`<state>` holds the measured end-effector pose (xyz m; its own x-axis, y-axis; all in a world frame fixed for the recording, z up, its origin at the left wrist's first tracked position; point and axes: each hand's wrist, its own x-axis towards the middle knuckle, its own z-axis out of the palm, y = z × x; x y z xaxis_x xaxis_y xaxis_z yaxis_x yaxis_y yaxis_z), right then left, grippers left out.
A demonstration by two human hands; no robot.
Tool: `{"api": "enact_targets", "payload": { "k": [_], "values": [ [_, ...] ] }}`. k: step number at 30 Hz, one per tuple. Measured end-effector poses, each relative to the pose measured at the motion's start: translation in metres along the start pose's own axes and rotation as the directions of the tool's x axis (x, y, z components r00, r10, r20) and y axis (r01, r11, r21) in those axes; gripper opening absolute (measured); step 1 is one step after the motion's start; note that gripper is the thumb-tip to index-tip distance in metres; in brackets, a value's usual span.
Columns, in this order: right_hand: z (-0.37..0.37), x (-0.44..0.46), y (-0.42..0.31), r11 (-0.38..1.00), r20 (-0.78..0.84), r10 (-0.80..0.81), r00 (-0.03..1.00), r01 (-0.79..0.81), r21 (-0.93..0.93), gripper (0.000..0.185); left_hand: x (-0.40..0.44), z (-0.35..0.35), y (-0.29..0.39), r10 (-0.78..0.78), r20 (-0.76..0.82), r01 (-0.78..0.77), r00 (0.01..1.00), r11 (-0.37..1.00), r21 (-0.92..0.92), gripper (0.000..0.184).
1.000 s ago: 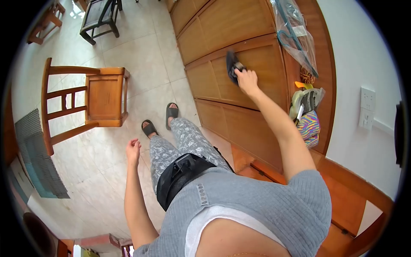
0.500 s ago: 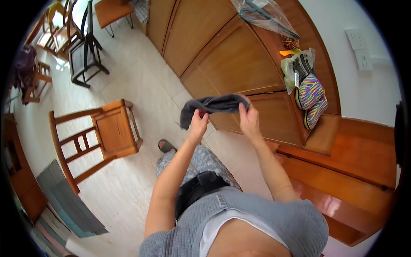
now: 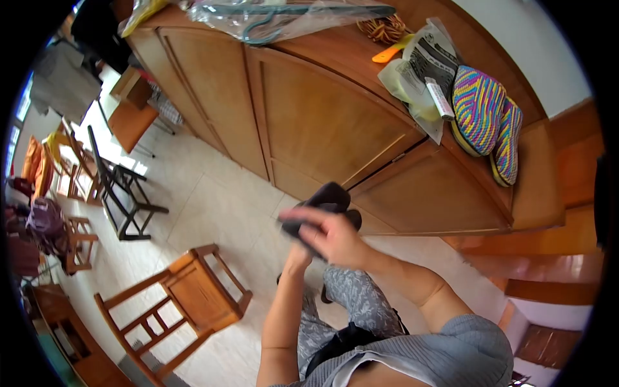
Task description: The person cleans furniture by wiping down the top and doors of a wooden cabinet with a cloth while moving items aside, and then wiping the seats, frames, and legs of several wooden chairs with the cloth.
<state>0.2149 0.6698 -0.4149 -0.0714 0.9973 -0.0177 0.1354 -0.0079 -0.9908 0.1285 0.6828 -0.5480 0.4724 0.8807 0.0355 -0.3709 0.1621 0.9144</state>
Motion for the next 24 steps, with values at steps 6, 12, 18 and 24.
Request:
{"api": "enact_targets", "payload": {
  "k": [6, 12, 18, 24],
  "values": [
    [-0.027, -0.042, 0.047, 0.95, 0.23, -0.174, 0.957, 0.225, -0.218, 0.061, 0.063, -0.02, -0.036, 0.517, 0.006, -0.446, 0.856, 0.733, 0.513, 0.047],
    [-0.178, -0.193, 0.07, 0.202, -0.232, -0.946, 0.226, -0.149, -0.968, 0.047, 0.195, -0.021, 0.058, 0.933, 0.17, -0.676, 0.316, 0.096, 0.73, 0.055],
    [-0.289, -0.278, 0.099, 0.416, -0.4, -0.909, -0.115, -0.191, -0.889, 0.052, 0.218, 0.065, 0.069, 0.957, 0.291, -0.634, -0.016, -0.234, 0.737, 0.062],
    [-0.248, -0.208, 0.121, 0.335, -0.343, -0.939, -0.015, -0.254, -0.907, 0.072, 0.179, 0.099, -0.071, 0.81, 0.573, -0.811, 0.123, -0.251, 0.529, 0.069]
  ]
}}
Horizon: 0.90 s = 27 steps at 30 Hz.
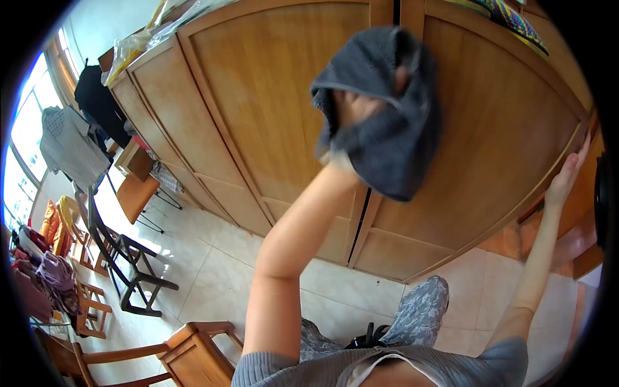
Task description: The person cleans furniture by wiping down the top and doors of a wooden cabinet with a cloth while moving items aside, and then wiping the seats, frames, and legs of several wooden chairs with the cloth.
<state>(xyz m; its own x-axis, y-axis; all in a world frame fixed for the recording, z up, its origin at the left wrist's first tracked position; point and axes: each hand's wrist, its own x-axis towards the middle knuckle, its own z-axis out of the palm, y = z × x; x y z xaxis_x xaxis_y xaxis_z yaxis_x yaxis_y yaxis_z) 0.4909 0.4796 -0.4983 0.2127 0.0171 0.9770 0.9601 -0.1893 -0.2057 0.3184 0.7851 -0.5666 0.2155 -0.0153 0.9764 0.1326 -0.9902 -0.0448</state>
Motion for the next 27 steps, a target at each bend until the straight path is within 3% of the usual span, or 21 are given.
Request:
{"api": "enact_targets", "payload": {
  "k": [2, 6, 7, 8, 9, 10, 13, 15, 17, 19, 20, 22, 27],
  "values": [
    [0.003, -0.006, -0.002, 0.999, 0.004, 0.015, 1.0, -0.015, 0.043, 0.07, 0.0, -0.018, -0.044, -0.053, -0.048, 0.052, 0.997, 0.999, -0.015, 0.072],
    [0.002, -0.009, -0.008, 0.995, 0.037, 0.006, 0.999, -0.01, 0.104, 0.061, 0.021, -0.077, -0.148, -0.187, -0.364, 0.193, 0.913, 0.981, -0.02, 0.021],
    [0.0, -0.011, -0.011, 0.989, 0.036, 0.058, 0.998, -0.063, 0.134, 0.058, 0.017, -0.09, -0.161, -0.249, -0.078, 0.261, 0.965, 0.904, 0.339, 0.029],
    [-0.001, -0.011, -0.013, 0.979, 0.035, 0.109, 0.993, -0.113, 0.169, 0.056, 0.0, -0.076, -0.159, -0.336, -0.232, 0.349, 0.913, 0.937, 0.017, 0.028],
    [0.0, -0.011, -0.014, 0.966, 0.029, 0.15, 0.988, -0.152, 0.209, 0.054, -0.03, -0.045, -0.158, -0.453, -0.351, 0.353, 0.819, 0.881, -0.314, 0.028],
    [0.001, -0.012, -0.013, 0.957, 0.011, 0.168, 0.986, -0.166, 0.237, 0.053, -0.061, -0.028, -0.142, -0.488, -0.341, 0.401, 0.803, 0.867, -0.295, 0.034],
    [0.005, -0.016, -0.011, 0.955, -0.044, 0.183, 0.982, -0.167, 0.244, 0.05, -0.183, 0.011, -0.055, -0.514, -0.095, 0.493, 0.852, 0.851, -0.181, 0.056],
    [0.006, -0.014, -0.009, 0.959, -0.047, 0.183, 0.982, -0.167, 0.23, 0.049, -0.251, 0.02, -0.021, -0.457, 0.123, 0.472, 0.881, 0.868, -0.156, 0.072],
    [0.005, -0.017, -0.008, 0.962, -0.054, 0.199, 0.978, -0.185, 0.201, 0.049, -0.277, 0.017, -0.022, -0.326, 0.334, 0.283, 0.884, 0.944, 0.173, 0.077],
    [0.005, -0.019, -0.008, 0.96, -0.065, 0.206, 0.976, -0.189, 0.205, 0.049, -0.188, -0.001, -0.053, -0.345, 0.13, 0.336, 0.93, 0.938, 0.09, 0.092],
    [0.005, -0.018, -0.007, 0.96, -0.075, 0.208, 0.975, -0.188, 0.208, 0.049, -0.143, -0.003, -0.083, -0.226, -0.012, 0.224, 0.974, 0.955, 0.196, 0.094],
    [0.007, -0.018, -0.007, 0.954, -0.119, 0.194, 0.974, -0.159, 0.254, 0.047, -0.02, -0.022, -0.089, -0.166, -0.346, 0.171, 0.923, 0.985, -0.017, 0.081],
    [0.004, -0.018, -0.005, 0.985, -0.105, 0.09, 0.99, -0.073, 0.158, 0.048, 0.05, 0.0, 0.014, 0.017, -0.331, 0.044, 0.943, 0.983, 0.177, 0.049]
  ]
}}
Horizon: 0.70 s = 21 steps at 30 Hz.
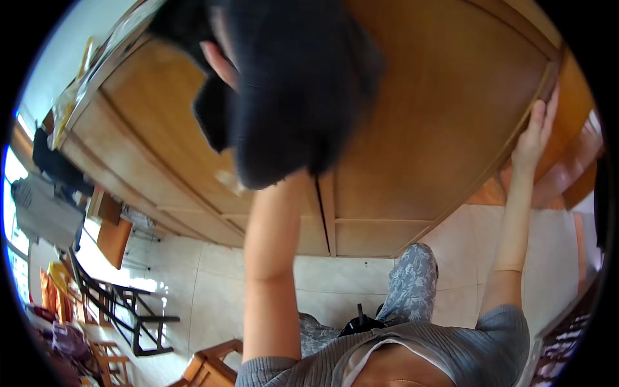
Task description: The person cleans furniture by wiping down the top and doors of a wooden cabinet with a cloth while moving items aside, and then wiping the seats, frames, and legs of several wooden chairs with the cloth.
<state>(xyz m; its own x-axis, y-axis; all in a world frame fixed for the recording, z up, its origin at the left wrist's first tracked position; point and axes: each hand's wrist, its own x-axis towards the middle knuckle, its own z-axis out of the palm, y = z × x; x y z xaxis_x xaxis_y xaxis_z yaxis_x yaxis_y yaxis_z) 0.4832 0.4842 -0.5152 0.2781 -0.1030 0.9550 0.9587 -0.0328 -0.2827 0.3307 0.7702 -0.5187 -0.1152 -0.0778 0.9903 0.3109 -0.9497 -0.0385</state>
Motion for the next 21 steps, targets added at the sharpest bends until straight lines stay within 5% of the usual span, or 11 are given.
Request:
{"api": "enact_targets", "payload": {
  "k": [3, 4, 6, 9, 10, 12, 14, 15, 16, 20, 21],
  "values": [
    [0.0, 0.0, -0.006, 0.999, 0.004, -0.043, 0.999, 0.043, -0.013, 0.049, -0.046, -0.019, 0.078, -0.041, 0.217, 0.013, 0.975, 0.991, 0.131, 0.037],
    [0.002, -0.002, -0.014, 0.995, 0.002, -0.014, 1.0, 0.015, -0.1, 0.05, -0.076, -0.041, 0.097, 0.039, 0.494, -0.079, 0.869, 0.995, 0.061, 0.038],
    [-0.001, 0.0, -0.011, 0.997, 0.002, -0.052, 0.999, 0.052, -0.058, 0.05, -0.183, -0.046, 0.117, 0.25, 0.654, -0.092, 0.714, 0.959, -0.267, 0.044],
    [-0.001, 0.003, -0.008, 0.997, 0.006, -0.073, 0.997, 0.073, 0.038, 0.049, -0.119, -0.043, 0.112, 0.408, 0.772, 0.219, 0.488, 0.799, -0.561, 0.049],
    [-0.002, 0.001, -0.008, 0.995, 0.023, -0.067, 0.997, 0.065, 0.071, 0.049, -0.078, -0.033, 0.113, 0.414, 0.664, 0.076, 0.622, 0.813, -0.577, 0.05],
    [-0.004, -0.002, -0.008, 0.993, 0.039, -0.024, 0.999, 0.02, 0.113, 0.05, -0.013, -0.003, 0.12, 0.255, 0.454, 0.024, 0.854, 0.852, -0.523, 0.055],
    [-0.002, -0.001, -0.006, 0.991, 0.047, 0.041, 0.998, -0.047, 0.126, 0.052, 0.056, 0.015, 0.128, 0.17, 0.091, -0.123, 0.981, 0.916, -0.383, 0.063],
    [-0.011, -0.005, 0.021, 0.991, 0.082, 0.008, 0.997, -0.018, 0.13, 0.051, 0.069, -0.004, 0.136, 0.274, 0.239, -0.2, 0.931, 0.935, -0.293, 0.058],
    [-0.027, -0.013, 0.069, 0.99, 0.119, -0.028, 0.992, 0.011, 0.138, 0.049, 0.049, 0.006, 0.143, 0.31, 0.185, -0.219, 0.932, 0.894, -0.391, 0.055],
    [-0.005, -0.004, 0.007, 0.998, -0.05, 0.066, 0.997, -0.067, 0.001, 0.048, -0.128, 0.005, 0.168, 0.494, 0.275, -0.309, 0.825, 0.802, -0.512, 0.051],
    [-0.001, -0.007, 0.008, 0.998, -0.056, 0.036, 0.998, -0.039, -0.053, 0.049, -0.196, 0.002, 0.168, 0.475, 0.454, -0.084, 0.754, 0.755, -0.651, 0.048]
  ]
}}
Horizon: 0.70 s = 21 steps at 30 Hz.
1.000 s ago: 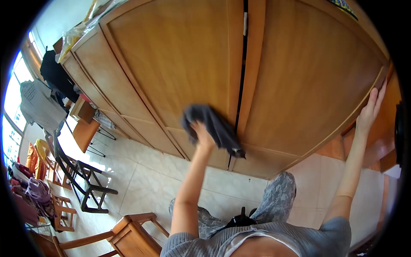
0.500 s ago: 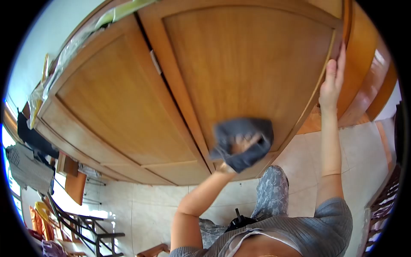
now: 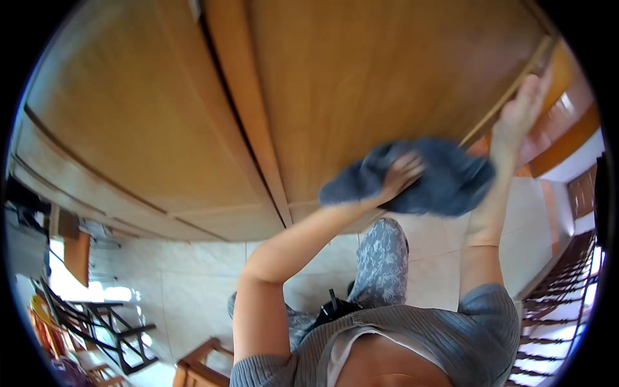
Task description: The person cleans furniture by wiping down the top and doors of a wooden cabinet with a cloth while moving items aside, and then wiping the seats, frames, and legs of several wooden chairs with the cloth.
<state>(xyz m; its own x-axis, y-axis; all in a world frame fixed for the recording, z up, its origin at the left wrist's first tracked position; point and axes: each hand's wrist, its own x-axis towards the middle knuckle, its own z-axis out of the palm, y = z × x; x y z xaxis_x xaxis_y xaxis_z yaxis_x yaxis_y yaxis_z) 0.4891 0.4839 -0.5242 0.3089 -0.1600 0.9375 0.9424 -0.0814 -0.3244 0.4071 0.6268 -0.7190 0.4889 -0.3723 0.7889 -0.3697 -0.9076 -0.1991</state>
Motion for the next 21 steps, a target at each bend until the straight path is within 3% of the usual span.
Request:
{"api": "enact_targets", "payload": {
  "k": [1, 2, 3, 5, 6, 7, 9, 13, 15, 17, 18, 19, 21],
  "values": [
    [0.003, -0.001, 0.002, 0.999, -0.004, 0.011, 1.0, -0.011, 0.042, 0.05, -0.053, 0.041, 0.007, -0.124, 0.147, 0.155, 0.981, 0.964, -0.216, 0.044],
    [0.006, -0.001, 0.005, 0.996, -0.002, 0.026, 1.0, -0.025, 0.09, 0.051, -0.092, 0.025, 0.003, -0.295, 0.34, 0.403, 0.893, 0.861, -0.312, 0.041],
    [0.005, -0.002, 0.01, 0.998, -0.021, 0.049, 0.999, -0.049, 0.036, 0.048, -0.127, 0.009, -0.006, -0.407, 0.529, 0.628, 0.745, 0.696, -0.349, 0.038],
    [0.007, -0.004, 0.016, 0.999, -0.023, 0.006, 1.0, -0.007, -0.037, 0.047, -0.17, -0.029, -0.032, -0.568, 0.499, 0.751, 0.655, 0.566, -0.341, 0.036],
    [0.009, -0.004, 0.017, 0.997, -0.015, -0.021, 1.0, 0.02, -0.071, 0.046, -0.212, -0.028, -0.044, -0.608, 0.308, 0.668, 0.732, 0.73, -0.147, 0.039],
    [0.01, -0.004, 0.017, 0.993, -0.012, -0.045, 0.999, 0.043, -0.108, 0.045, -0.254, -0.027, -0.057, -0.62, 0.103, 0.611, 0.778, 0.784, 0.109, 0.042],
    [0.013, -0.004, 0.017, 0.983, -0.001, -0.09, 0.996, 0.089, -0.161, 0.043, -0.31, -0.054, -0.1, -0.609, -0.079, 0.593, 0.789, 0.722, 0.356, 0.039],
    [0.018, -0.007, 0.014, 0.95, 0.043, -0.169, 0.985, 0.174, -0.258, 0.04, -0.334, -0.16, -0.172, -0.707, -0.218, 0.698, 0.672, 0.508, 0.505, 0.034],
    [0.018, -0.007, 0.014, 0.933, 0.061, -0.195, 0.979, 0.205, -0.297, 0.038, -0.321, -0.208, -0.187, -0.765, -0.265, 0.737, 0.586, 0.368, 0.567, 0.031],
    [0.015, -0.006, 0.018, 0.91, 0.08, -0.216, 0.973, 0.23, -0.345, 0.037, -0.295, -0.219, -0.184, -0.881, -0.301, 0.749, 0.364, 0.085, 0.657, 0.028],
    [0.015, -0.005, 0.021, 0.898, 0.092, -0.228, 0.969, 0.245, -0.365, 0.036, -0.282, -0.212, -0.18, -0.938, -0.307, 0.642, 0.16, -0.137, 0.754, 0.027],
    [0.014, -0.003, 0.022, 0.883, 0.103, -0.245, 0.964, 0.266, -0.388, 0.035, -0.291, -0.186, -0.177, -0.874, -0.468, 0.678, 0.133, -0.264, 0.686, 0.037],
    [0.013, -0.001, 0.023, 0.85, 0.129, -0.268, 0.955, 0.297, -0.435, 0.034, -0.336, -0.121, -0.161, -0.742, -0.589, 0.927, 0.319, 0.116, 0.357, 0.061]
  ]
}}
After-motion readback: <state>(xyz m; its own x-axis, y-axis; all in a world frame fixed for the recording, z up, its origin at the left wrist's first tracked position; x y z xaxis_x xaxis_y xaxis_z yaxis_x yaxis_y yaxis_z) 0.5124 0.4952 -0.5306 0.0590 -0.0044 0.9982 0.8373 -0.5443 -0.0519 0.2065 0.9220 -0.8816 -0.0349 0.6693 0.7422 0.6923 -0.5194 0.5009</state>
